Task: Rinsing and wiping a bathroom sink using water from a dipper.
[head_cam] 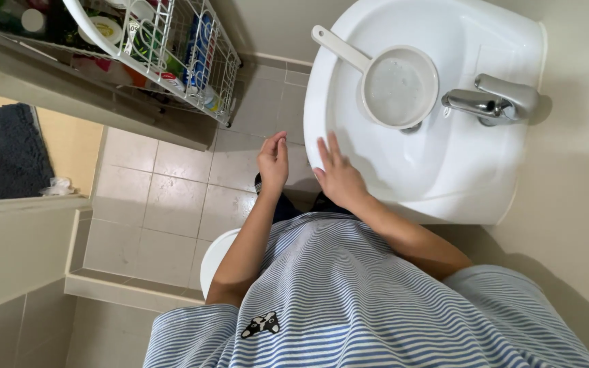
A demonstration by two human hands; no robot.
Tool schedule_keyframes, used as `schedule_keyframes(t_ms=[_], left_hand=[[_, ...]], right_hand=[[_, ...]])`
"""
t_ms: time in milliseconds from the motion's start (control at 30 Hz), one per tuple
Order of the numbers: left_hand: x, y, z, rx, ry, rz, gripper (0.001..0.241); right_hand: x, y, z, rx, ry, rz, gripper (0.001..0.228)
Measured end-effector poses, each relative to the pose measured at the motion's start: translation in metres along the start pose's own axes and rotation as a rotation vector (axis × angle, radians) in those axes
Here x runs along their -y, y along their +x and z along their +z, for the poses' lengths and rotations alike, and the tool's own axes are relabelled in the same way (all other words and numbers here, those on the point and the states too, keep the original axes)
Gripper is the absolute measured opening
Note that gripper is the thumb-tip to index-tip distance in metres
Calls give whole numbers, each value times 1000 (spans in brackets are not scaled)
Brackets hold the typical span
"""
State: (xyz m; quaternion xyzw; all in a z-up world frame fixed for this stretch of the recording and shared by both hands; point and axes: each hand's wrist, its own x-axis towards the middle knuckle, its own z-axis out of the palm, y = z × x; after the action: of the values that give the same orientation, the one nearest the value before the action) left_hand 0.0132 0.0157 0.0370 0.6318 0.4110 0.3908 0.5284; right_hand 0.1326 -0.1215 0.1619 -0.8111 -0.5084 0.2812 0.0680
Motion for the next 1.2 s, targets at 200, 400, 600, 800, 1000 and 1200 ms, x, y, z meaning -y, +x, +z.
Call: schedule_keyframes(t_ms=[200,400,600,800,1000,1200], left_hand=[[-73,0,21,268,233,321,32],[-84,-23,69,734,744,614,17],[-90,-41,79,1065,753,661,32],[-84,-8,62,959,768,865,37],[-91,-31,90,977,1145,649,38],[-116,-67,124,1460,1218,273,56]], right_hand=[[-107,25,61,185,157,98,97],[-113,-9,53,292,-82,-87,119],[-89,-92,-28,10,-143,138,65],[-188,-116,12,-811,-171,-123,17],[-161,-119,36,-801,-244,188,17],[-183,-100,46,-356,-471,243,43]])
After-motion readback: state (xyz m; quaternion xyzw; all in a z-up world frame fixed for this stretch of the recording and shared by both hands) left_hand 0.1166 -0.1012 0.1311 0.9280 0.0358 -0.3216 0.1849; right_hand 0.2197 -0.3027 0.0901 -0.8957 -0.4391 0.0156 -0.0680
